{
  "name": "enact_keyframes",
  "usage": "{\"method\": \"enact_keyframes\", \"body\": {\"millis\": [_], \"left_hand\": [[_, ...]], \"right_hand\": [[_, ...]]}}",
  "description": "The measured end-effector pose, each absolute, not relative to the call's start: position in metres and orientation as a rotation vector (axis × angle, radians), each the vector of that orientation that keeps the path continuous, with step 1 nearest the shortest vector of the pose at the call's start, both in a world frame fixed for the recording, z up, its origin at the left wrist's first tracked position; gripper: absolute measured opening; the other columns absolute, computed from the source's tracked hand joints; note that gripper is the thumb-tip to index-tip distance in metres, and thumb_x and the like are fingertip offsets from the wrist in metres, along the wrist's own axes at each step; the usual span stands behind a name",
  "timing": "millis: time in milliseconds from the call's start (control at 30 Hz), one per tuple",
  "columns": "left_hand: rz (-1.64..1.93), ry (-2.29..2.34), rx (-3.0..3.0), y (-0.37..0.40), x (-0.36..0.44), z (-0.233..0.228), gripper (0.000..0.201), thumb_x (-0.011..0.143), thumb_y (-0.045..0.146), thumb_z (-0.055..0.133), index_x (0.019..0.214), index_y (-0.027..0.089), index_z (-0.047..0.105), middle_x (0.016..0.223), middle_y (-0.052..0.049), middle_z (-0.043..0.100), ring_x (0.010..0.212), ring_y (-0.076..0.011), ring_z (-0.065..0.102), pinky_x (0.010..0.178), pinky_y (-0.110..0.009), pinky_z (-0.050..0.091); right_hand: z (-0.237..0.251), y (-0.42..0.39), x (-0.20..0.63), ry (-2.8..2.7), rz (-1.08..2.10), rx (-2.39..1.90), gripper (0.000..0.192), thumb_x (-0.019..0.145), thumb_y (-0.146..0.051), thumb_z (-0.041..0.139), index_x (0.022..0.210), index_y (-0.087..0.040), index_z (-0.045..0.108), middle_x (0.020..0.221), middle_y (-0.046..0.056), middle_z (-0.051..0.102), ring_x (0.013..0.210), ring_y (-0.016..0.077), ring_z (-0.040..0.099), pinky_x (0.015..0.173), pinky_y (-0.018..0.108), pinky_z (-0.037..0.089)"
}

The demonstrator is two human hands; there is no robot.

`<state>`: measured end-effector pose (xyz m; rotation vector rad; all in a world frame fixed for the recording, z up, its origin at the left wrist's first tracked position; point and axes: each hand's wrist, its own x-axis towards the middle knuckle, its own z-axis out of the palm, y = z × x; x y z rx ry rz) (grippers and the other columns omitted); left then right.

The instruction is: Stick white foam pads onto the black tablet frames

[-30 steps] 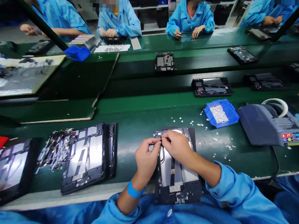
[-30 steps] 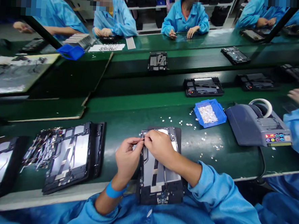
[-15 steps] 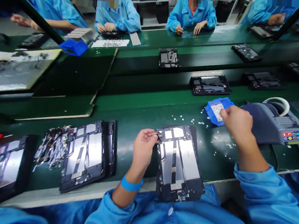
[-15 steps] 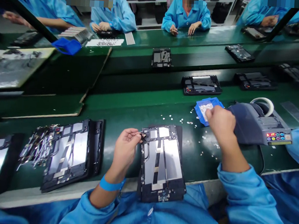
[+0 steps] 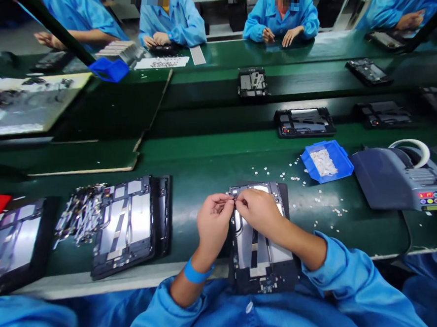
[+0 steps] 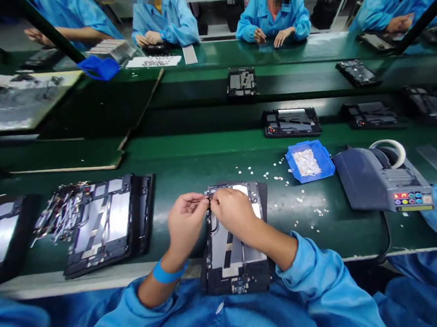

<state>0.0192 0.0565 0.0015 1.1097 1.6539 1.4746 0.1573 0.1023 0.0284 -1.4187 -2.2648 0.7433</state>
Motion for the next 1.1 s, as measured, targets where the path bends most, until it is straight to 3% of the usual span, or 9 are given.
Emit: {"method": "enact_keyframes", "body": {"millis": [267,367,467,533,600,733,867,967,1100], "left_hand": [[1.471,1.616,1.094,0.057,0.019,0.000,0.015,0.079,0.025,0.074,0.090,0.020,0.066,0.083,-0.002,0.074,0.077,-0.0162,0.073,0.072,-0.028,0.059],[1.484,1.539,0.947,0.064,0.014,-0.003,0.020,0.077,0.026,0.076,0.092,0.019,0.064,0.080,-0.001,0.072,0.073,-0.0143,0.071,0.070,-0.026,0.058],[1.503,1.475,0.845,0.069,0.011,-0.007,0.022,0.076,0.025,0.076,0.092,0.019,0.063,0.078,-0.001,0.070,0.069,-0.0122,0.068,0.068,-0.025,0.056],[1.501,1.456,0.839,0.068,0.010,-0.007,0.021,0.076,0.025,0.076,0.092,0.018,0.063,0.079,-0.001,0.071,0.069,-0.0124,0.068,0.068,-0.025,0.057],[1.482,1.465,0.866,0.064,0.010,-0.003,0.022,0.077,0.026,0.077,0.094,0.018,0.064,0.083,-0.003,0.073,0.075,-0.0141,0.071,0.072,-0.027,0.058],[1.452,1.567,0.993,0.053,0.002,0.011,0.019,0.084,0.029,0.074,0.098,0.018,0.067,0.090,-0.006,0.076,0.084,-0.0188,0.075,0.077,-0.032,0.061],[1.385,1.772,1.353,0.056,-0.019,0.012,0.016,0.092,0.031,0.066,0.101,0.020,0.071,0.089,-0.005,0.075,0.079,-0.0191,0.073,0.074,-0.032,0.059],[1.156,1.765,1.798,0.064,-0.030,0.006,0.018,0.093,0.025,0.061,0.105,0.022,0.075,0.100,-0.007,0.076,0.092,-0.0222,0.071,0.083,-0.035,0.057],[0.962,1.638,2.152,0.068,-0.031,-0.002,0.028,0.097,0.019,0.055,0.117,0.024,0.074,0.109,-0.009,0.076,0.103,-0.0254,0.069,0.093,-0.040,0.054]], "right_hand": [[0.025,0.109,0.155,-2.167,0.784,-1.356,0.015,0.080,-0.010,0.059,0.071,-0.021,0.063,0.073,0.000,0.067,0.070,0.0161,0.057,0.065,0.027,0.033],[0.032,0.128,0.190,-2.125,0.694,-1.368,0.014,0.077,-0.009,0.058,0.070,-0.020,0.061,0.072,0.001,0.065,0.071,0.0159,0.057,0.066,0.026,0.034],[0.046,0.159,0.260,-1.985,0.477,-1.632,0.009,0.080,-0.014,0.058,0.074,-0.019,0.063,0.076,0.003,0.067,0.074,0.0180,0.060,0.067,0.027,0.035],[0.055,0.174,0.300,-1.848,0.291,-2.013,0.016,0.085,-0.020,0.057,0.070,-0.019,0.064,0.073,0.008,0.068,0.072,0.0216,0.061,0.066,0.030,0.035],[0.062,0.174,0.314,-1.835,0.272,-2.129,0.020,0.088,-0.022,0.056,0.072,-0.018,0.067,0.075,0.010,0.070,0.073,0.0237,0.063,0.066,0.031,0.036],[0.063,0.142,0.260,-2.054,0.730,-1.598,0.019,0.091,-0.024,0.059,0.100,-0.021,0.075,0.091,0.005,0.078,0.080,0.0197,0.068,0.071,0.027,0.043],[0.056,0.132,0.186,-2.190,0.952,-1.485,0.022,0.094,-0.029,0.061,0.081,-0.021,0.076,0.076,0.002,0.075,0.070,0.0162,0.065,0.063,0.025,0.038],[0.049,0.146,0.163,-2.314,0.907,-1.556,0.033,0.094,-0.034,0.061,0.067,-0.019,0.073,0.064,0.003,0.070,0.060,0.0151,0.058,0.056,0.027,0.031],[0.039,0.157,0.158,-2.383,0.856,-1.586,0.027,0.087,-0.025,0.063,0.062,-0.020,0.071,0.060,0.002,0.068,0.056,0.0139,0.055,0.054,0.027,0.028]]}}
